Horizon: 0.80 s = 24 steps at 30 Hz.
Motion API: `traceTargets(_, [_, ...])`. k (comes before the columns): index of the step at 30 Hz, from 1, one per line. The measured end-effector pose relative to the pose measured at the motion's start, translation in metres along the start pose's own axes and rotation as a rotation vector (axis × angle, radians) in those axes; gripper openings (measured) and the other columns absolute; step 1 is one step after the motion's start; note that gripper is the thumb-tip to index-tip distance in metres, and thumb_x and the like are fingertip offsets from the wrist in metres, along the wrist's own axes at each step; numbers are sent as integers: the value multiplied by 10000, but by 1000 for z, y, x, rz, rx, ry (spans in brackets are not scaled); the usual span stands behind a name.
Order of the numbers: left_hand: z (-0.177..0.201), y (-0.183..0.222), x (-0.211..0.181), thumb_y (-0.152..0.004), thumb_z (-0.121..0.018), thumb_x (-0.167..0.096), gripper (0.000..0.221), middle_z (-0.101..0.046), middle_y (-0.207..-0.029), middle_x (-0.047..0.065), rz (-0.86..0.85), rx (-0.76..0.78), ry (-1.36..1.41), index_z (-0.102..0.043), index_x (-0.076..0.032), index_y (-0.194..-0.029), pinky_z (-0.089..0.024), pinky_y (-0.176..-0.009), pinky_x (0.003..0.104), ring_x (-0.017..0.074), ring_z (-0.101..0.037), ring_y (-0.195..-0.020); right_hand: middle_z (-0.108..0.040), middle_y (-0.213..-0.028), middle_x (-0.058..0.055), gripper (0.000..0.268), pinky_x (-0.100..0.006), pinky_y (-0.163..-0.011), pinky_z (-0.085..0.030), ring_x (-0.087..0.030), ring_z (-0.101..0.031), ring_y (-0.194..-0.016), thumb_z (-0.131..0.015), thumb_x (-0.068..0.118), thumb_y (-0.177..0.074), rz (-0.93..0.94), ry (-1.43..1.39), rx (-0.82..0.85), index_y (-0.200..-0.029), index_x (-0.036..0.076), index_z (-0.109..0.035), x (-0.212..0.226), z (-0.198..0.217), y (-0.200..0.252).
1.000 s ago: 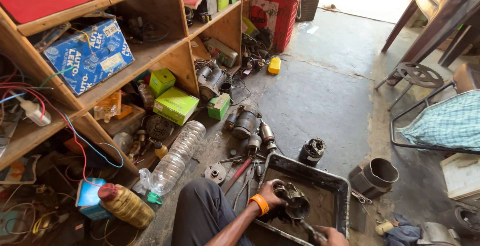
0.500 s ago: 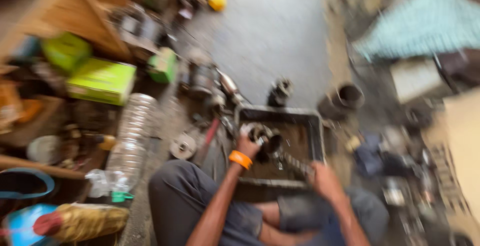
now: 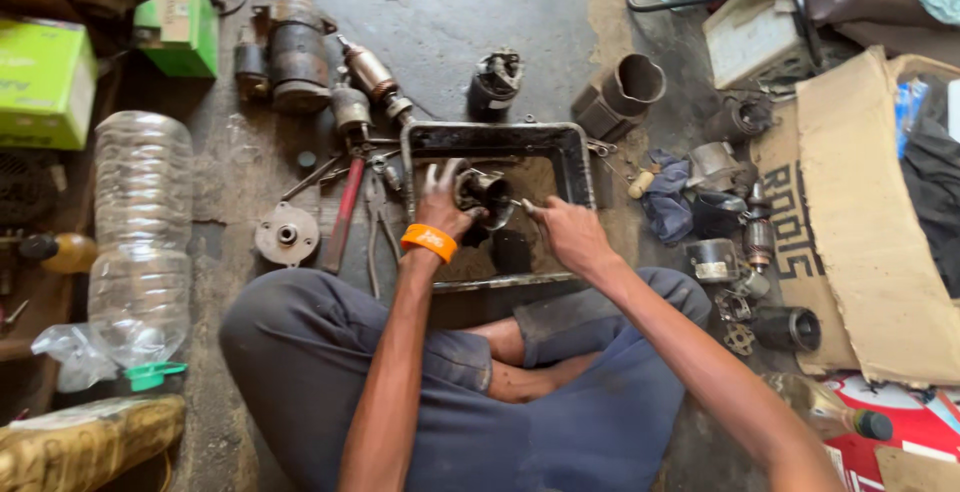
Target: The person scrubs a metal engine piston with a brush inside a tray of dark liquid, rotating the part to clean multiple surfaces. The person then pours a yellow liquid from a plastic bottle onto the piston to rinse it.
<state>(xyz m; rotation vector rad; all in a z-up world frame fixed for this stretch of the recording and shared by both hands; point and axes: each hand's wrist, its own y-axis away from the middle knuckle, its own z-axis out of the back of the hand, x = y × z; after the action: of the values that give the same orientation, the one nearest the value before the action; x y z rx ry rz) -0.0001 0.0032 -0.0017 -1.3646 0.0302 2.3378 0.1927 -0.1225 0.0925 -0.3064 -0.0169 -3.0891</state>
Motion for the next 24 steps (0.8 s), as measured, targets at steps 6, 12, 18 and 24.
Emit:
traceTargets(6, [-9, -3, 13, -697, -869, -232, 957, -364, -1509, 371, 85, 137, -24, -395, -203, -1528, -533, -939, 543, 548, -551, -1197, -654, -919, -201, 251, -529, -740, -534, -437, -675, -855, -561, 75, -859, 106, -65, 95, -1039, 38, -732, 5, -5, 5])
traceTargets(12, [-6, -1, -3, -772, -848, -293, 743, -455, -1443, 349, 111, 156, -10, -505, -225, -1427, -558, -929, 556, 538, -620, -1127, -639, -1001, -201, 188, -524, -753, -559, -434, -692, -853, -548, 63, -949, -7, 44, 155, -1050, 28, -704, 20, -3, 2])
traceTargets(18, [-3, 5, -12, -793, -824, -250, 671, -437, -1467, 347, 94, 153, 49, -523, -192, -1390, -568, -902, 552, 549, -628, -1103, -630, -1003, -240, 276, -536, -664, -567, -455, -693, -777, -548, 13, -894, -42, 188, 189, -1139, 4, -674, 17, -16, 0])
traceTargets(24, [-8, 1, -11, -788, -850, -287, 742, -388, -1482, 370, 36, 130, 65, -492, -191, -1431, -542, -937, 569, 581, -602, -1087, -658, -925, -199, 123, -525, -754, -571, -439, -695, -852, -582, 50, -857, 144, 84, 91, -916, 32, -689, 12, -31, -11])
